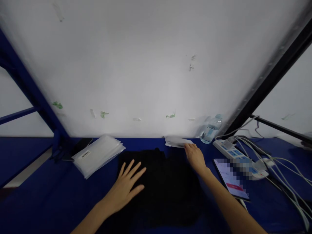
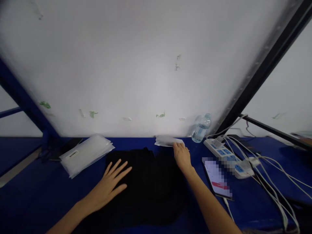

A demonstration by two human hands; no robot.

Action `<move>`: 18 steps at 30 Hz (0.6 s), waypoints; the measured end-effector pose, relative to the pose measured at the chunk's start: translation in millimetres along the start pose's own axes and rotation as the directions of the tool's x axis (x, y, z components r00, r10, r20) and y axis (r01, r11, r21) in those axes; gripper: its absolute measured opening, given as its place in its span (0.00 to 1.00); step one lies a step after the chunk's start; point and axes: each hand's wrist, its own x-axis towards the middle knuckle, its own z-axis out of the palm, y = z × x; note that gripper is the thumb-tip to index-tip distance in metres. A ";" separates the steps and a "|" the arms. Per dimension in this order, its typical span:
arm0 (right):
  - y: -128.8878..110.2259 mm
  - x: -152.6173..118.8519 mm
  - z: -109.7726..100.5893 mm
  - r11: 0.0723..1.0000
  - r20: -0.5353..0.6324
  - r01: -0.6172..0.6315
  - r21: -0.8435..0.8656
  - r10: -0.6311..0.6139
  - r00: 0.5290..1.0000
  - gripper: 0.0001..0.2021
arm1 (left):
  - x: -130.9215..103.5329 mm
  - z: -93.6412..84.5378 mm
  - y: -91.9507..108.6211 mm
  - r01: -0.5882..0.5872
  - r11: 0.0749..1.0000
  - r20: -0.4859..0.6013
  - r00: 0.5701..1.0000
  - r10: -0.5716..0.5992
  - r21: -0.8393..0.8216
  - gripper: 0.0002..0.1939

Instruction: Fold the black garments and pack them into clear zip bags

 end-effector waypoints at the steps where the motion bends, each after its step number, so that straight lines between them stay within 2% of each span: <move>1: -1.0 -1.0 -2.5 1.000 -0.018 -0.015 0.013 0.016 1.000 0.11 | -5.9 -0.9 8.6 -0.030 0.999 0.021 0.999 0.031 -0.034 0.30; 5: -2.5 -1.7 -10.8 0.992 -0.072 -0.074 0.103 0.082 0.994 0.12 | -24.5 2.6 32.4 -0.119 0.985 0.131 0.982 0.135 -0.127 0.38; 7: -4.4 0.0 -17.8 0.983 -0.097 -0.092 0.158 0.108 0.989 0.12 | -26.6 3.1 34.6 -0.112 0.984 0.162 0.978 0.135 -0.140 0.39; 9: -12.1 1.4 -30.7 0.973 -0.131 -0.092 0.211 0.121 0.984 0.13 | -23.4 -1.0 31.6 -0.088 0.983 0.124 0.986 0.109 -0.164 0.38; 11: -28.4 0.3 -49.4 0.944 -0.156 -0.045 0.325 0.101 0.983 0.12 | -17.0 -10.7 26.7 -0.030 0.980 -0.047 0.999 0.021 -0.198 0.35; 12: -39.6 -1.5 -59.7 0.915 -0.159 -0.003 0.402 0.073 0.984 0.11 | -13.5 -17.4 24.7 0.013 0.975 -0.168 0.985 -0.051 -0.221 0.32; 14: -65.8 -7.7 -78.5 0.838 -0.132 0.091 0.538 -0.023 0.991 0.10 | -7.6 -32.2 23.1 0.074 0.960 -0.392 0.903 -0.179 -0.270 0.27; 15: -79.3 -11.7 -85.8 0.812 -0.117 0.130 0.569 -0.077 0.990 0.10 | -5.8 -39.1 23.6 0.078 0.954 -0.468 0.858 -0.212 -0.288 0.24; 16: -91.9 -15.8 -91.1 0.797 -0.087 0.169 0.579 -0.145 0.986 0.09 | -4.8 -45.1 24.9 0.063 0.951 -0.525 0.822 -0.220 -0.301 0.21; 18: -112.9 -23.3 -96.9 0.783 -0.035 0.233 0.576 -0.261 0.965 0.09 | -5.5 -52.7 28.4 0.006 0.948 -0.590 0.781 -0.203 -0.317 0.11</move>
